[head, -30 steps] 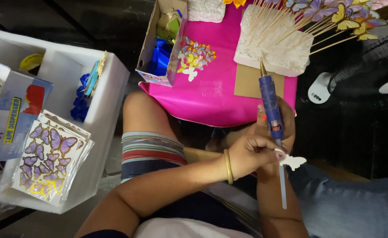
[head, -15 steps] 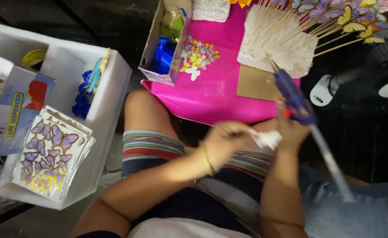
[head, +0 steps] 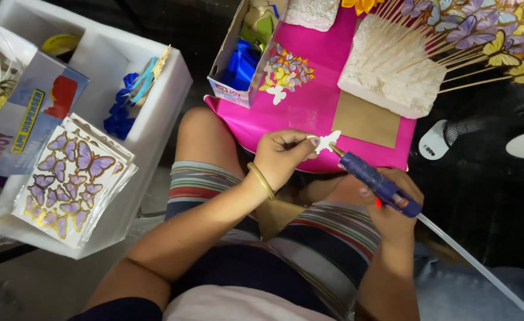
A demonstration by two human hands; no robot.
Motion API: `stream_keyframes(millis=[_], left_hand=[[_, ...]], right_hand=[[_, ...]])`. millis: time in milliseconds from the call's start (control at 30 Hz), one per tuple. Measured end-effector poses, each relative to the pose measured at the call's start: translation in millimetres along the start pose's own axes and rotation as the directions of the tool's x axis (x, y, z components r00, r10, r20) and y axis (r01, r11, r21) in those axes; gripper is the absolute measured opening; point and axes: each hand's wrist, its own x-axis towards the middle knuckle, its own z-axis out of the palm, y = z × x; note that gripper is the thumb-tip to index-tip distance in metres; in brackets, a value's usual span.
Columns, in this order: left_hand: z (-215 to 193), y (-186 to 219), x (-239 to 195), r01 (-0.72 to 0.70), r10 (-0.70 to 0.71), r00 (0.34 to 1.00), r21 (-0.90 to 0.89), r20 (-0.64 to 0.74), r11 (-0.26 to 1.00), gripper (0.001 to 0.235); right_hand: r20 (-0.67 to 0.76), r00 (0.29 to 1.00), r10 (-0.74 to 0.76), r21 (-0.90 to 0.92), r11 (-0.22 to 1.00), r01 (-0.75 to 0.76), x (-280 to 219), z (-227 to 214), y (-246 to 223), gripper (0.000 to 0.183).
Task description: Gluing decorative paper butterflies onto wooden sticks using a hot glue gun to create floral picks.
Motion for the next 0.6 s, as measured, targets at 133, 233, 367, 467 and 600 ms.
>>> stream_keyframes(millis=[133,233,367,467,600], left_hand=[[0.6,-2.1,3.6,-0.007,0.007,1.0,0.002,0.008,1.0,0.013],[1.2,-1.5,2.8,-0.011,0.011,1.0,0.003,0.009,1.0,0.013],[2.2,2.6,0.8,-0.009,0.009,1.0,0.004,0.012,1.0,0.013],[2.2,3.6,2.0,-0.003,0.003,1.0,0.009,0.013,1.0,0.014],[2.5,4.6,3.0,-0.001,0.001,1.0,0.005,0.016,1.0,0.015]], right_hand=[[0.022,1.0,-0.018,-0.063,0.998,0.019,-1.5,1.9,8.9,0.038],[0.022,0.999,-0.025,-0.068,0.997,0.026,-0.8,3.8,10.5,0.04],[0.018,1.0,-0.016,-0.063,0.998,0.017,-1.7,3.7,16.4,0.044],[0.027,1.0,-0.01,-0.068,0.998,0.012,-0.8,2.5,15.8,0.041],[0.02,1.0,-0.009,-0.054,0.999,0.01,1.5,3.5,11.5,0.042]])
